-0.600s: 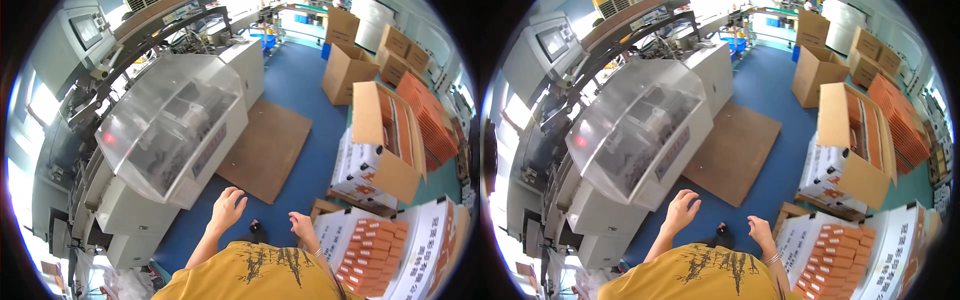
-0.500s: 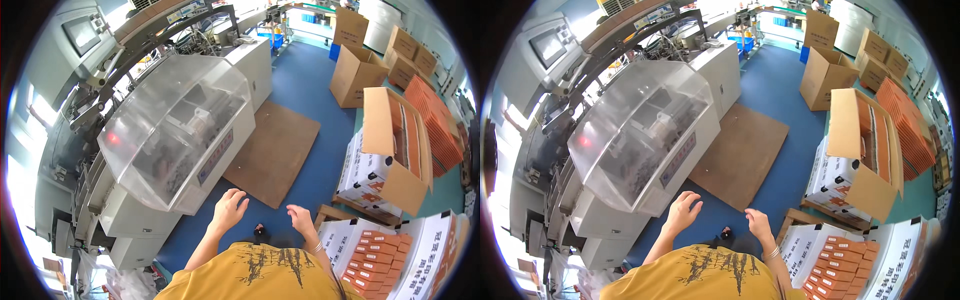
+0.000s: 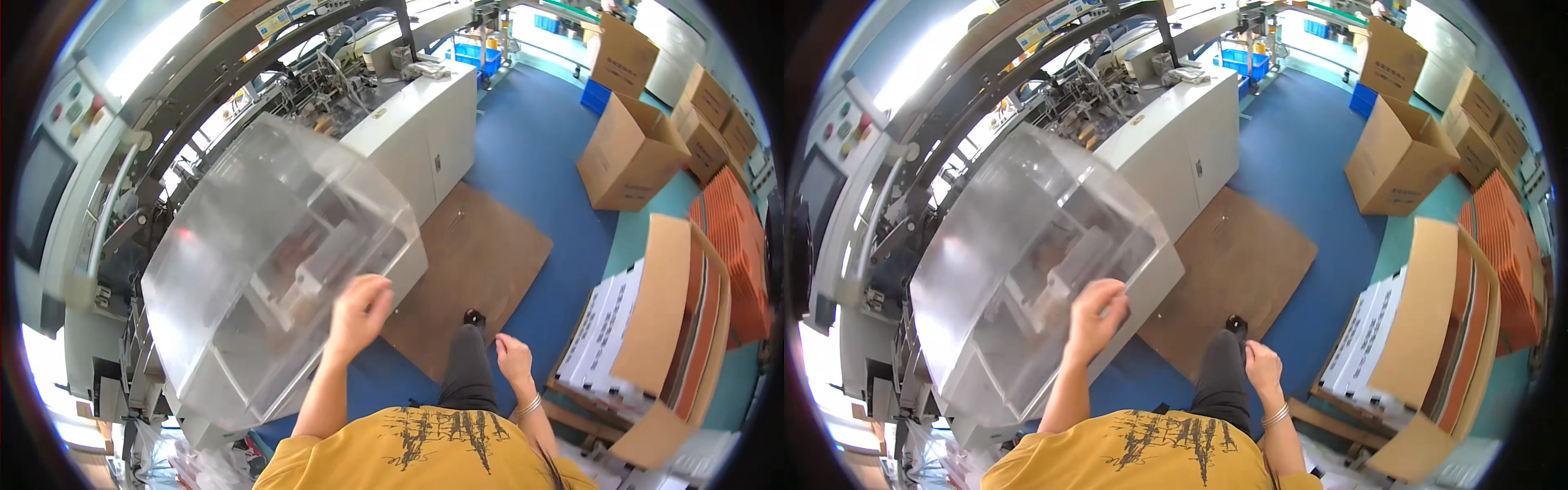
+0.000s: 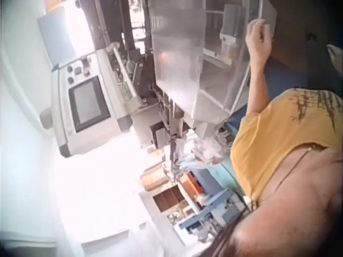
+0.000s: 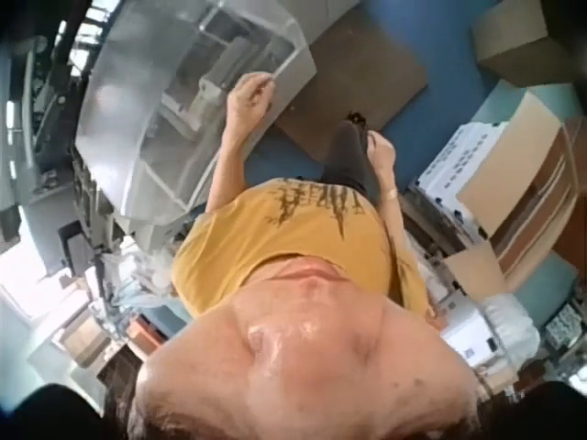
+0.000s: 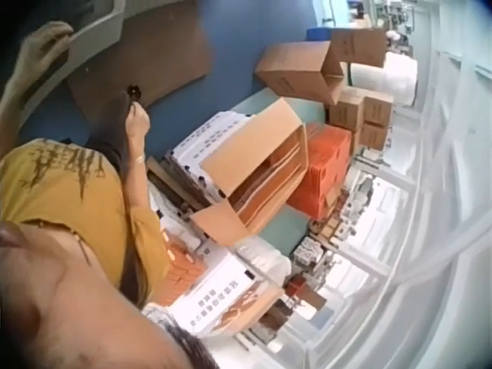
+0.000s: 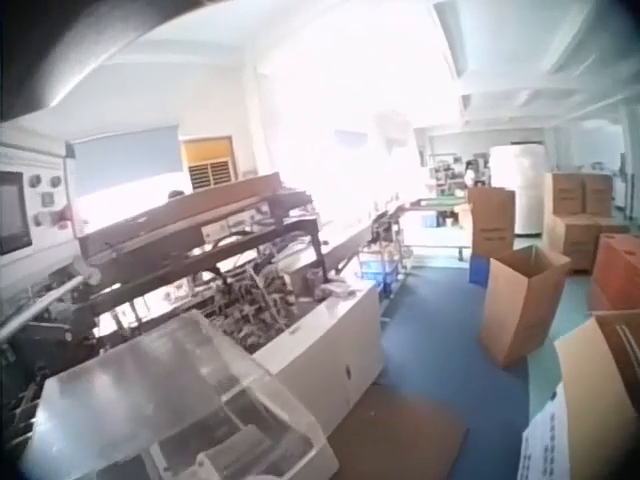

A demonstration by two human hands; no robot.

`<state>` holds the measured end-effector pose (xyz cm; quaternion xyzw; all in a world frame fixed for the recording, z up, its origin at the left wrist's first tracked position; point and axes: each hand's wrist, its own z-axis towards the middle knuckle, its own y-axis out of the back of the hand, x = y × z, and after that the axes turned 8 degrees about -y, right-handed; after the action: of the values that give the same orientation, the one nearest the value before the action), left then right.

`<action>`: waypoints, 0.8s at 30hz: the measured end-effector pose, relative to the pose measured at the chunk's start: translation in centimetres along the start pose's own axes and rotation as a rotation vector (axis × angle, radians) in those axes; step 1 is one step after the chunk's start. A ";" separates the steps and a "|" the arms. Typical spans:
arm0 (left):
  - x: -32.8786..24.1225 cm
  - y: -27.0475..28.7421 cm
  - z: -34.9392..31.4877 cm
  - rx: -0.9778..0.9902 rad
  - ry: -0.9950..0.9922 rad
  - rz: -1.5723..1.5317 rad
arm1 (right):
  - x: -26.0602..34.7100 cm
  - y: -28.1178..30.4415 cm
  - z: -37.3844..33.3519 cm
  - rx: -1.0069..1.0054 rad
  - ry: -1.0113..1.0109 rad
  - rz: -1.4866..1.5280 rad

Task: Maintain and adjust internal components of an industrial packaging machine.

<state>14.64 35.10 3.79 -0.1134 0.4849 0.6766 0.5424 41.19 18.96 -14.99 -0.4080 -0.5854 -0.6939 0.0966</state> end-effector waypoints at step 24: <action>11.2 3.5 23.0 -0.598 0.582 0.593 | 14.9 3.6 46.7 0.740 0.378 -0.296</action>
<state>15.88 60.24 9.63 -0.3051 0.4124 0.8509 0.1136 54.89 64.64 -3.14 -0.1237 -0.8186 -0.5065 0.2411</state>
